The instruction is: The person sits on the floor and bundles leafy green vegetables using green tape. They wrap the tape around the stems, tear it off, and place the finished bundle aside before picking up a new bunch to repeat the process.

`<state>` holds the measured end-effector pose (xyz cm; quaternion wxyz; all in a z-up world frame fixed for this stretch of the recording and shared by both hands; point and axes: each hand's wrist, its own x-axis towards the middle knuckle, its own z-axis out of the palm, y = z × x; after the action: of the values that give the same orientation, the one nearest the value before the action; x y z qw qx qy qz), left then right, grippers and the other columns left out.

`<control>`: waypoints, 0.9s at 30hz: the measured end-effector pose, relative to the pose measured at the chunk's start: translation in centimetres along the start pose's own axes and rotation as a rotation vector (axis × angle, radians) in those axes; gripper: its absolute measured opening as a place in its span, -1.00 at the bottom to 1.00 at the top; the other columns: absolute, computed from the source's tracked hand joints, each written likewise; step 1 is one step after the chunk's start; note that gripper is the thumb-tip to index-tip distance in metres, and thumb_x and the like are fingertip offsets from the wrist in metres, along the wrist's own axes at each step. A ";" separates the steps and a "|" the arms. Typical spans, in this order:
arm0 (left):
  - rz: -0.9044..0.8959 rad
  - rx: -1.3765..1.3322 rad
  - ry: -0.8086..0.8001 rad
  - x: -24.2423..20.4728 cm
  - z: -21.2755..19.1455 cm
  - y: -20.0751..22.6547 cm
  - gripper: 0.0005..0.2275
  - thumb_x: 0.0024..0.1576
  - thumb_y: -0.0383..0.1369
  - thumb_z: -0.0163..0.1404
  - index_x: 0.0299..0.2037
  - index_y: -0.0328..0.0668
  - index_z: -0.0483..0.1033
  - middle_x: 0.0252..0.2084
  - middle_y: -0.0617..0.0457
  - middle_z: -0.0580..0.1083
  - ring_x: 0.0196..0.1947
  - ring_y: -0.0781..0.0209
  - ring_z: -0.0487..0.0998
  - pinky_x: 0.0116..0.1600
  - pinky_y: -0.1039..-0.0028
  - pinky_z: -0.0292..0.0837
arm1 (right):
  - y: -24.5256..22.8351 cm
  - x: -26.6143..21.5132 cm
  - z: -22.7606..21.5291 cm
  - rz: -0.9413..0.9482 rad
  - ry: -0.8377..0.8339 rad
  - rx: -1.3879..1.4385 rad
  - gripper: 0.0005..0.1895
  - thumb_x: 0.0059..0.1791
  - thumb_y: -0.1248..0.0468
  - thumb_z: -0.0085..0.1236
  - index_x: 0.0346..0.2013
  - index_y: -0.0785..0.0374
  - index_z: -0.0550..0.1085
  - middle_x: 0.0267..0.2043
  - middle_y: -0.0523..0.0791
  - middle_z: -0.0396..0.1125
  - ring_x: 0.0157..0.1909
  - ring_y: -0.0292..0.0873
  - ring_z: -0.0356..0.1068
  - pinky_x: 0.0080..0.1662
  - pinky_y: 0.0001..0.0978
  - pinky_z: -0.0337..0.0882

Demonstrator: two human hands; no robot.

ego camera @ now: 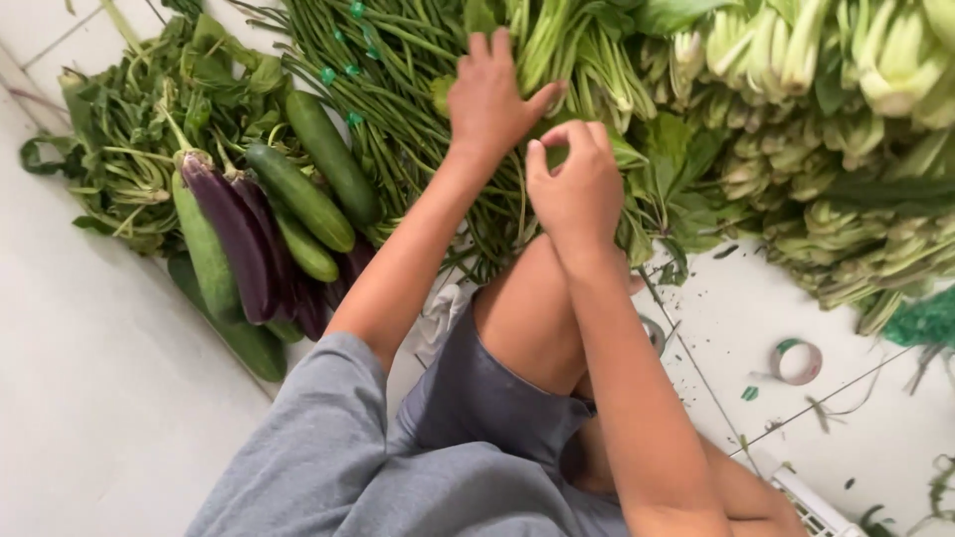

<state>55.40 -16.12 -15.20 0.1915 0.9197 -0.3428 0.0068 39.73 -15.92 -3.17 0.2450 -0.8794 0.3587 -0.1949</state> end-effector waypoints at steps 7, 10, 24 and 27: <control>0.081 -0.198 0.211 -0.8 -4.8 -0.2 -0.64 0.11 -0.15 0.15 -0.20 -0.34 0.39 -0.21 -0.11 0.36 -0.47 -0.01 0.55 -0.57 0.31 0.45 | 1.0 1.2 1.8 0.053 0.007 -0.006 -0.89 -0.04 0.29 0.25 -0.31 0.21 0.48 -0.25 -0.13 0.39 -0.49 -0.18 0.36 -0.34 -0.32 0.40; 0.088 -0.276 0.271 -1.6 -8.9 -0.7 -0.77 0.19 -0.27 0.03 -0.28 -0.35 0.46 -0.19 -0.09 0.38 -0.61 0.01 0.51 -0.54 0.31 0.42 | 1.3 1.6 3.0 0.044 0.019 -0.022 -0.81 -0.02 0.27 0.26 -0.23 0.25 0.43 -0.21 -0.08 0.39 -0.27 -0.07 0.42 -0.20 -0.26 0.43; -0.309 -0.585 -0.076 -5.6 -8.0 -4.8 -0.50 0.14 0.08 -0.02 -0.05 -0.26 0.44 -0.45 0.11 0.49 -0.56 0.17 0.53 -0.44 0.36 0.41 | 2.0 4.7 8.3 0.120 -0.110 -0.279 -0.52 0.06 0.02 0.18 0.03 0.36 0.37 -0.10 0.05 0.41 -0.26 0.11 0.50 -0.26 -0.06 0.51; -0.259 -0.589 -0.012 -5.2 -6.6 -5.1 -0.67 0.15 -0.09 0.08 -0.24 -0.22 0.36 -0.49 0.11 0.45 -0.56 0.15 0.48 -0.41 0.35 0.38 | 2.1 4.7 8.1 0.077 -0.033 -0.208 -0.66 -0.03 0.10 0.28 -0.20 0.29 0.41 -0.27 -0.02 0.41 -0.38 0.03 0.44 -0.32 -0.12 0.47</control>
<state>55.45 -6.93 -11.60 0.4466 0.8608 -0.2114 -0.1224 45.96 -18.30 -10.12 0.1655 -0.8888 0.4062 -0.1328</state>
